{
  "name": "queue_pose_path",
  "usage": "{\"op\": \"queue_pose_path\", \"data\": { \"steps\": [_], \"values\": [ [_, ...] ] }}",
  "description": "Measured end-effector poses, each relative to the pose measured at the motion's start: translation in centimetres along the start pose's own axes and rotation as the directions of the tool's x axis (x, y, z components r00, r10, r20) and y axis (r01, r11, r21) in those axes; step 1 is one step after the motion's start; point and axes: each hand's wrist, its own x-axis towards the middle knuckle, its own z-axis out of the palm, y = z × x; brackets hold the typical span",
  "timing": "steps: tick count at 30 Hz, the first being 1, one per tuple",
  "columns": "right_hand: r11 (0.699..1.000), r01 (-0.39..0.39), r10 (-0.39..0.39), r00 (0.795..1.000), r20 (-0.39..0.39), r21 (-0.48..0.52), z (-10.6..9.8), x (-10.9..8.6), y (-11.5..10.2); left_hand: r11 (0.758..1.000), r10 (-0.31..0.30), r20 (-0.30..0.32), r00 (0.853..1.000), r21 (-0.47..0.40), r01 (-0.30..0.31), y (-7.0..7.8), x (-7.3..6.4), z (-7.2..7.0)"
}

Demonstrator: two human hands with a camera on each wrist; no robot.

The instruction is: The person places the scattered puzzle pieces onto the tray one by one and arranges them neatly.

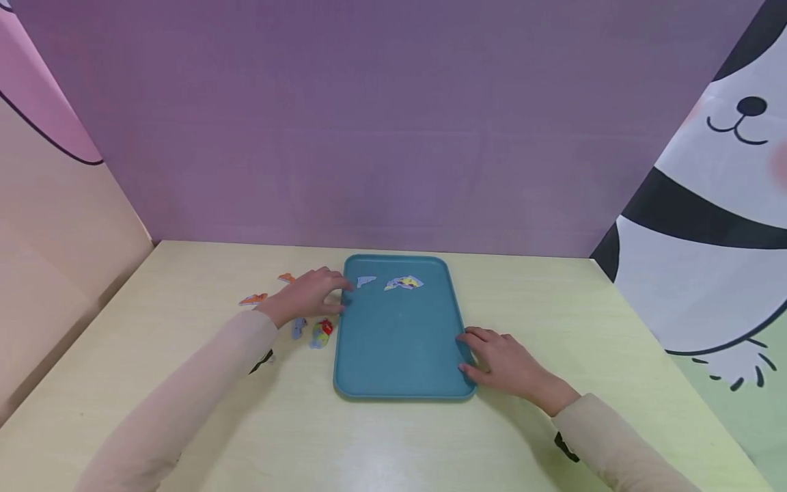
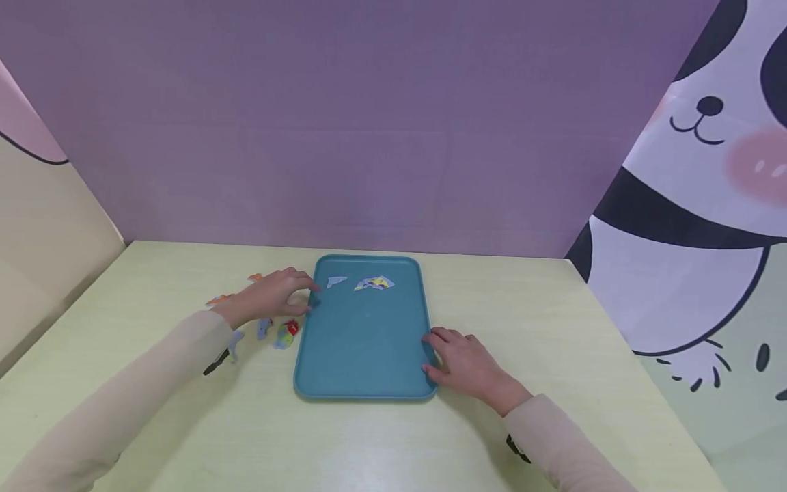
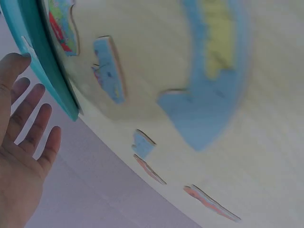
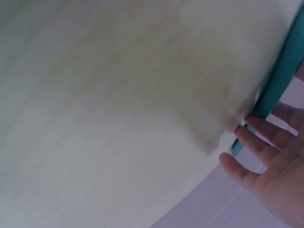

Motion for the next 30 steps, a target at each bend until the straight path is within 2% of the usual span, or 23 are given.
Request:
{"op": "queue_pose_path", "data": {
  "steps": [11, 15, 21, 25, 30],
  "values": [
    [1.000, 0.002, -0.002, 1.000, 0.008, 0.006, -0.1, 0.1, -0.2, 0.998, 0.047, -0.064, 0.997, 0.034, -0.045, -0.2, -3.4, 0.0],
    [1.000, 0.000, 0.000, 1.000, 0.007, 0.001, -0.1, 0.2, -0.2, 0.995, 0.083, -0.070, 0.994, 0.062, -0.079, -0.4, -4.2, 0.2],
    [1.000, -0.009, 0.009, 1.000, 0.012, 0.001, -0.1, 0.2, -0.2, 0.993, 0.109, -0.096, 0.989, 0.052, -0.104, -0.4, -5.1, 0.4],
    [1.000, -0.011, 0.011, 1.000, 0.014, 0.005, -0.1, 0.1, -0.1, 0.994, 0.102, -0.093, 0.990, 0.046, -0.098, -0.4, -5.6, 0.5],
    [1.000, -0.001, 0.001, 1.000, 0.009, 0.005, 0.1, 0.1, -0.1, 0.996, 0.084, -0.054, 0.995, 0.019, -0.083, -0.2, -6.2, 0.6]
  ]
}}
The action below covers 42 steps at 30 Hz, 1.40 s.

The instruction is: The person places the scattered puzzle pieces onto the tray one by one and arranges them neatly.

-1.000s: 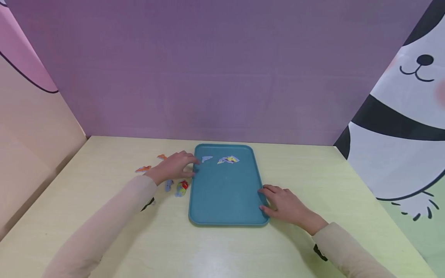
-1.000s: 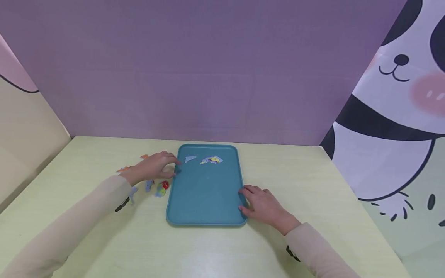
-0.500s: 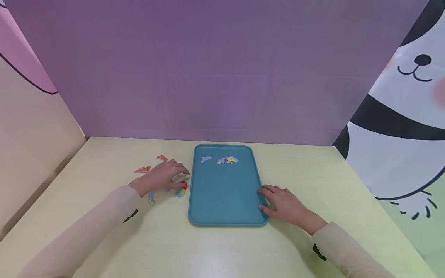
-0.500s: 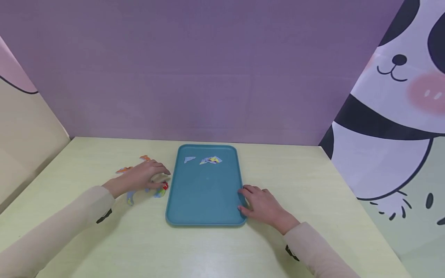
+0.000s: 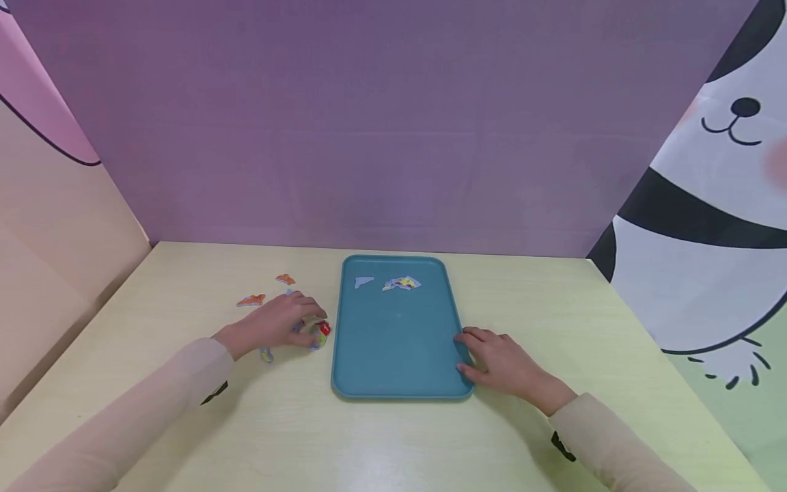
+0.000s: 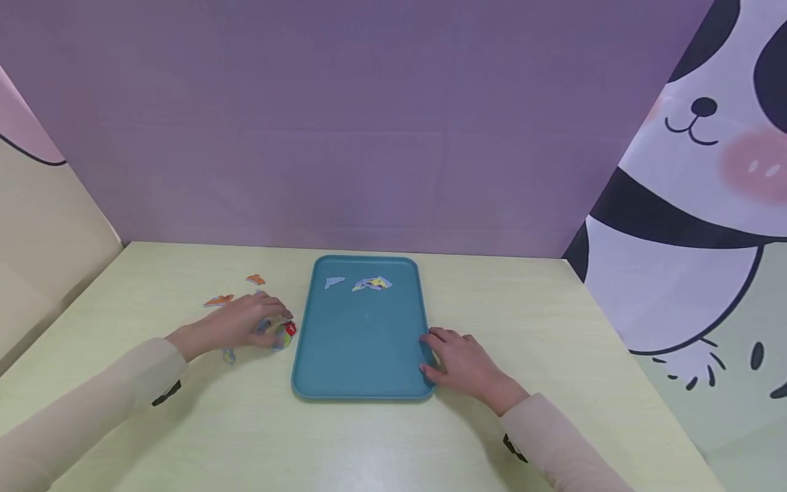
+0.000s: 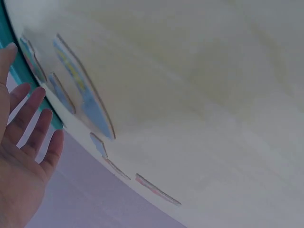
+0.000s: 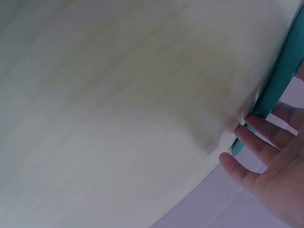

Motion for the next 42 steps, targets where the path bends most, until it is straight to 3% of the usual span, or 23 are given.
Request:
{"op": "queue_pose_path", "data": {
  "steps": [4, 12, 23, 42],
  "values": [
    [1.000, 0.004, -0.004, 1.000, -0.002, -0.003, 0.03, -0.03, 0.00, 1.000, 0.010, 0.027, 1.000, -0.015, -0.010, 0.25, -0.33, 0.15],
    [1.000, -0.008, 0.008, 1.000, 0.007, 0.009, -0.20, -0.05, -0.23, 1.000, 0.030, 0.016, 0.999, -0.007, -0.030, 0.27, -0.45, 0.31],
    [1.000, -0.011, 0.011, 1.000, 0.008, 0.011, -0.14, -0.06, -0.25, 0.996, -0.025, 0.088, 0.996, -0.082, 0.032, 0.07, -0.38, 0.28],
    [1.000, -0.002, 0.002, 1.000, 0.002, 0.008, 0.08, 0.00, 0.00, 1.000, -0.002, 0.006, 1.000, -0.030, 0.002, 0.17, -0.40, 0.35]
  ]
}}
